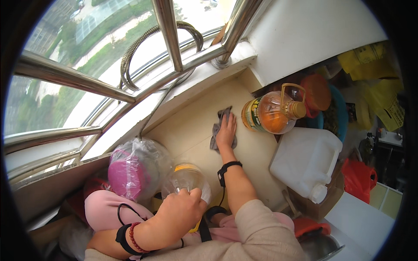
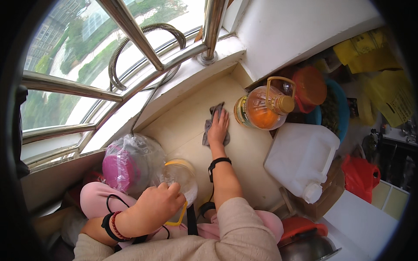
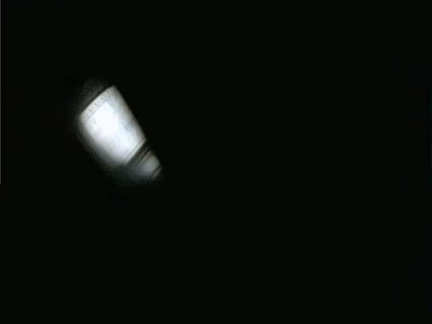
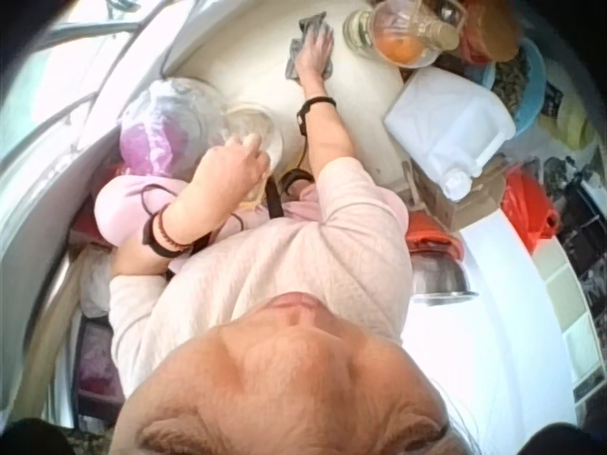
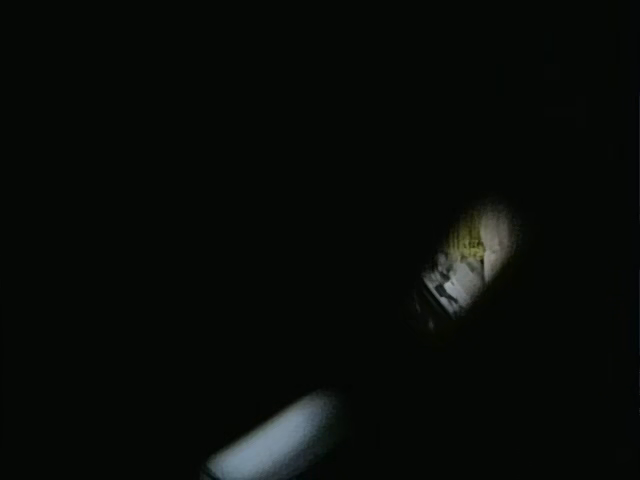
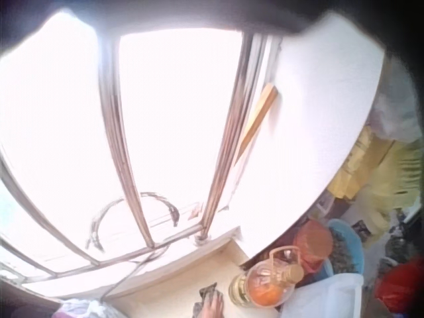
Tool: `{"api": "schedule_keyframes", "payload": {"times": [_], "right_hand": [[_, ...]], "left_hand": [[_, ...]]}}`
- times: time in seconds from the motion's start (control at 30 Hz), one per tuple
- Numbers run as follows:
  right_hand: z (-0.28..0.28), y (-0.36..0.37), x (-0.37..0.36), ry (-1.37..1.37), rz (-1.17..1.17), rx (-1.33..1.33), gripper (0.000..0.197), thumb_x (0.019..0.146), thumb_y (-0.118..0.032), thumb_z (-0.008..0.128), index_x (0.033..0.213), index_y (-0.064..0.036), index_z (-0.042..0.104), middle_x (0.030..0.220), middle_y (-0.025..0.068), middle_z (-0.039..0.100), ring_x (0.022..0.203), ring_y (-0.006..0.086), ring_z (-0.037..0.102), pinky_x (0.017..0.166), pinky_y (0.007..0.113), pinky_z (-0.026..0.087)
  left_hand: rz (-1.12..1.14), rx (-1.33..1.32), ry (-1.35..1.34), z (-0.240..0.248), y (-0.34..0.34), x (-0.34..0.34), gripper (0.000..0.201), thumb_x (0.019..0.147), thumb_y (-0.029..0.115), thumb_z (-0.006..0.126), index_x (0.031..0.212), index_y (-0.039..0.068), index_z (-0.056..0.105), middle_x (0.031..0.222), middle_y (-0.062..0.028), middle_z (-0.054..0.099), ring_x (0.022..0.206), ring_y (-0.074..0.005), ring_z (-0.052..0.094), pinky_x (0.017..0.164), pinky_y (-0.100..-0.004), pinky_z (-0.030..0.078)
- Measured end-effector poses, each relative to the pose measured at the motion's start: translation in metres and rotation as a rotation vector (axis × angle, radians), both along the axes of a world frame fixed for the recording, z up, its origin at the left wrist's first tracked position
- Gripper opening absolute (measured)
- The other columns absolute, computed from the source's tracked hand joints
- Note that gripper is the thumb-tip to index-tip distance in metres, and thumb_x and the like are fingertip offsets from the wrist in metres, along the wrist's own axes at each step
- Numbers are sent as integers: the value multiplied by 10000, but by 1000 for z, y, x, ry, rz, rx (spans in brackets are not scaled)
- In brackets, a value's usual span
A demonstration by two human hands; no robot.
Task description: The person cleans a window sill and the surrounding floor area using a cloth. They wipe the metal railing, the sill, and the floor, moving items like a plastic jug and a bottle of oil to reach the surfaces.
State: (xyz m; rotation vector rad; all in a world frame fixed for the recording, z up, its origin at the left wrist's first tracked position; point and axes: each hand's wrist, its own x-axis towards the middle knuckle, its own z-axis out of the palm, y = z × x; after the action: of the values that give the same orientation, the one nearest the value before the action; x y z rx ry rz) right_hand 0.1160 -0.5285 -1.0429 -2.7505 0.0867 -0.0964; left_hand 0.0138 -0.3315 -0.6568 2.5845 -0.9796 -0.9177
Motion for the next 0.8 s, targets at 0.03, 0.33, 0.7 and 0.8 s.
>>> {"api": "schedule_keyframes", "payload": {"times": [0.03, 0.33, 0.7, 0.8], "right_hand": [[2, 2, 15, 35, 5, 8, 560, 899, 22, 548, 1451, -36, 478, 1587, 205, 318, 1467, 431, 291, 1207, 519, 268], [60, -3, -14, -144, 717, 137, 477, 895, -16, 560, 1354, -136, 604, 1497, 145, 492, 1360, 382, 484, 1124, 483, 419], [34, 18, -124, 94, 1437, 230, 365, 880, -210, 548, 1219, -218, 683, 1502, -3, 522, 1402, 296, 457, 1155, 532, 375], [22, 51, -90, 85, 1438, 144, 385, 891, -219, 545, 1249, -265, 678, 1508, -34, 513, 1412, 269, 445, 1167, 570, 339]], "left_hand": [[7, -12, -7, -1, 0, -1, 144, 753, 129, 683, 887, 96, 642, 903, -66, 515, 775, -210, 622, 564, -313, 539], [20, -56, 3, 10, 7, -7, 99, 764, 183, 679, 815, 103, 649, 869, -50, 511, 753, -188, 595, 548, -290, 504], [-48, -46, -3, 36, 14, -17, 118, 793, 200, 638, 794, 93, 688, 864, -49, 531, 746, -193, 573, 545, -297, 481], [-30, -56, 18, 35, 12, -18, 120, 794, 201, 637, 791, 92, 686, 858, -46, 527, 750, -193, 571, 553, -297, 481]]}}
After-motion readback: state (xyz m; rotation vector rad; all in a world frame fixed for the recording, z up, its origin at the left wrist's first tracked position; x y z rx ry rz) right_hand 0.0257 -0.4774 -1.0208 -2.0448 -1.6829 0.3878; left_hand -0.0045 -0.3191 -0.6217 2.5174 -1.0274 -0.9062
